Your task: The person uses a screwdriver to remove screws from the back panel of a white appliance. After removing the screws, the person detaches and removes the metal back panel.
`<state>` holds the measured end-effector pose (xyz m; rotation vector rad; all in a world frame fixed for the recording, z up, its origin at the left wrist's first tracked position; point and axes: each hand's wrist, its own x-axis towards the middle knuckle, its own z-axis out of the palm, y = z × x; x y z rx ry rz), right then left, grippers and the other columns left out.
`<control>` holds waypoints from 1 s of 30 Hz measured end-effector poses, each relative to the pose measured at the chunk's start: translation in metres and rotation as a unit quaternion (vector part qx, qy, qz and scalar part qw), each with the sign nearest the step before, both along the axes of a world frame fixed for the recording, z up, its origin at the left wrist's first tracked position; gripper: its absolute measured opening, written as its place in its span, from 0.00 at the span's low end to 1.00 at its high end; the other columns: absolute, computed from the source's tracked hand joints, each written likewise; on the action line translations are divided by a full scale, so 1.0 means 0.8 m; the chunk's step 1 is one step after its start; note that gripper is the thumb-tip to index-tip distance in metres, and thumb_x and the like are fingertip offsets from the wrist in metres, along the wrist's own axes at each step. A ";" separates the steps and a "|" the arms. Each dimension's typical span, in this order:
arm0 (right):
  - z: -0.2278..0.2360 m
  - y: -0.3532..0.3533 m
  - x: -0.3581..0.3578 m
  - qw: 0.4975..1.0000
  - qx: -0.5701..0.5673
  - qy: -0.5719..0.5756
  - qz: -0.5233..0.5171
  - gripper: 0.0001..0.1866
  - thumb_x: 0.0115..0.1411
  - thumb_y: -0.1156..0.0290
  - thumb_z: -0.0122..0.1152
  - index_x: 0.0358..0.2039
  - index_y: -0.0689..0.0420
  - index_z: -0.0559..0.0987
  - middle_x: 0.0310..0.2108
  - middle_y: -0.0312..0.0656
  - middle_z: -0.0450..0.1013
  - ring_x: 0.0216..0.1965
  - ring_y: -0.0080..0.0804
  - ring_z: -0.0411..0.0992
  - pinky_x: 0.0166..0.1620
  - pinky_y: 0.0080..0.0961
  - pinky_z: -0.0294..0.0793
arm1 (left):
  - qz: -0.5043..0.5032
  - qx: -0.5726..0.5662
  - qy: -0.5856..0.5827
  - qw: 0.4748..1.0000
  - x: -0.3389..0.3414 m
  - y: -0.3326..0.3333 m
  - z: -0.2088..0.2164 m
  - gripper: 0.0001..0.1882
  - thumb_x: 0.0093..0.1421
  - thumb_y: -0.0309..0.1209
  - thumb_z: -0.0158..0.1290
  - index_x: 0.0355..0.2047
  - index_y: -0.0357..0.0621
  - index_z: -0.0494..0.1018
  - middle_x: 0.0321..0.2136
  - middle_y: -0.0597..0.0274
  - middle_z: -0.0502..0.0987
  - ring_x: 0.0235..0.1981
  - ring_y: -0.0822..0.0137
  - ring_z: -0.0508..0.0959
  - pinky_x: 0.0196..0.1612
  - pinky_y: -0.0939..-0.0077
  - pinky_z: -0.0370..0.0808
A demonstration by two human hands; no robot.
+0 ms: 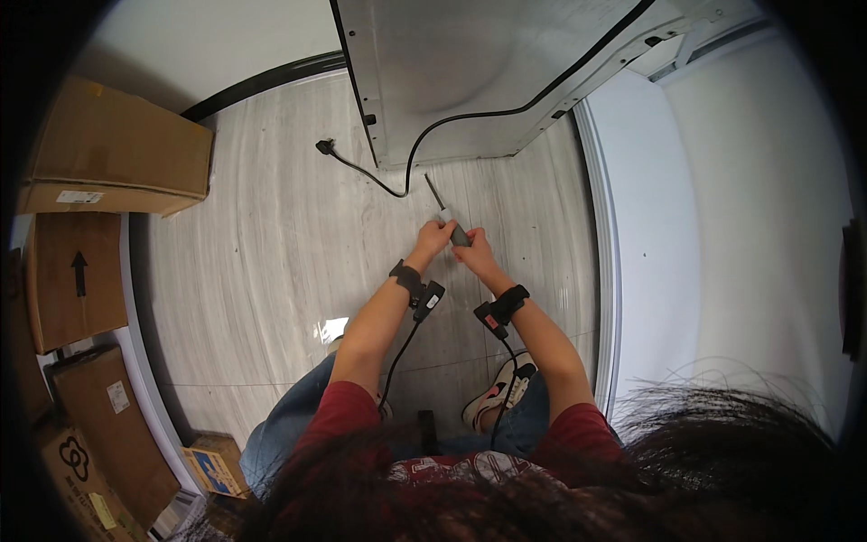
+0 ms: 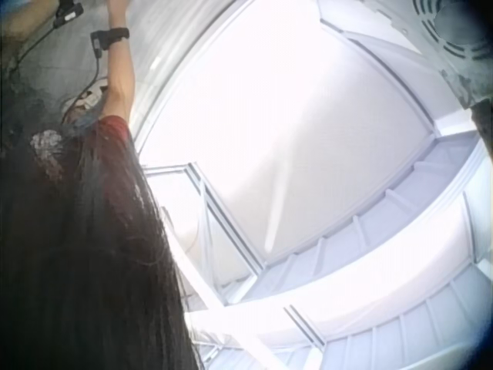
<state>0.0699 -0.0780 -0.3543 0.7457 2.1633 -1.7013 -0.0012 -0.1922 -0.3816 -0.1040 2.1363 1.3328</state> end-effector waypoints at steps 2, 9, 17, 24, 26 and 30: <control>-0.011 0.010 -0.001 1.000 0.013 0.022 0.002 0.26 0.41 0.73 0.58 0.41 0.61 0.60 0.31 0.48 0.69 0.30 0.38 0.70 0.33 0.29 0.68 | 0.015 0.023 -0.011 1.000 -0.001 0.006 0.001 0.26 0.48 0.50 0.50 0.20 0.32 0.74 0.19 0.48 0.75 0.25 0.57 0.76 0.31 0.69 0.71; 0.015 0.021 0.018 1.000 0.025 0.014 0.003 0.26 0.36 0.79 0.56 0.41 0.62 0.65 0.33 0.42 0.64 0.34 0.32 0.64 0.37 0.27 0.64 | 0.127 0.017 0.078 0.989 -0.022 -0.005 0.028 0.24 0.47 0.49 0.53 0.27 0.36 0.72 0.19 0.54 0.74 0.24 0.60 0.75 0.31 0.71 0.71; 0.033 0.043 0.035 1.000 -0.001 0.011 -0.011 0.23 0.34 0.82 0.50 0.37 0.58 0.66 0.29 0.37 0.61 0.30 0.29 0.60 0.33 0.22 0.62 | 0.243 0.027 0.143 0.959 -0.039 0.003 0.049 0.19 0.50 0.43 0.52 0.32 0.39 0.69 0.22 0.55 0.74 0.24 0.61 0.74 0.30 0.71 0.69; 0.043 0.043 0.044 1.000 -0.002 -0.006 0.008 0.20 0.35 0.83 0.49 0.35 0.59 0.68 0.24 0.40 0.66 0.23 0.28 0.65 0.25 0.23 0.63 | 0.232 0.071 0.172 0.955 -0.045 -0.008 0.025 0.12 0.52 0.36 0.50 0.27 0.39 0.72 0.19 0.59 0.74 0.21 0.64 0.73 0.28 0.73 0.69; 0.042 0.044 0.047 1.000 -0.005 -0.001 0.001 0.20 0.35 0.84 0.49 0.35 0.59 0.69 0.23 0.39 0.66 0.21 0.28 0.64 0.24 0.23 0.63 | 0.242 0.065 0.170 0.953 -0.044 -0.007 0.023 0.11 0.52 0.35 0.49 0.25 0.39 0.73 0.19 0.59 0.74 0.21 0.65 0.73 0.28 0.73 0.68; 0.045 0.052 0.048 0.999 -0.012 -0.034 -0.007 0.20 0.35 0.83 0.49 0.35 0.59 0.69 0.23 0.39 0.66 0.22 0.28 0.65 0.24 0.23 0.63 | 0.255 0.037 0.197 0.946 -0.038 0.004 0.032 0.10 0.52 0.34 0.49 0.24 0.38 0.73 0.17 0.59 0.74 0.20 0.66 0.73 0.27 0.74 0.68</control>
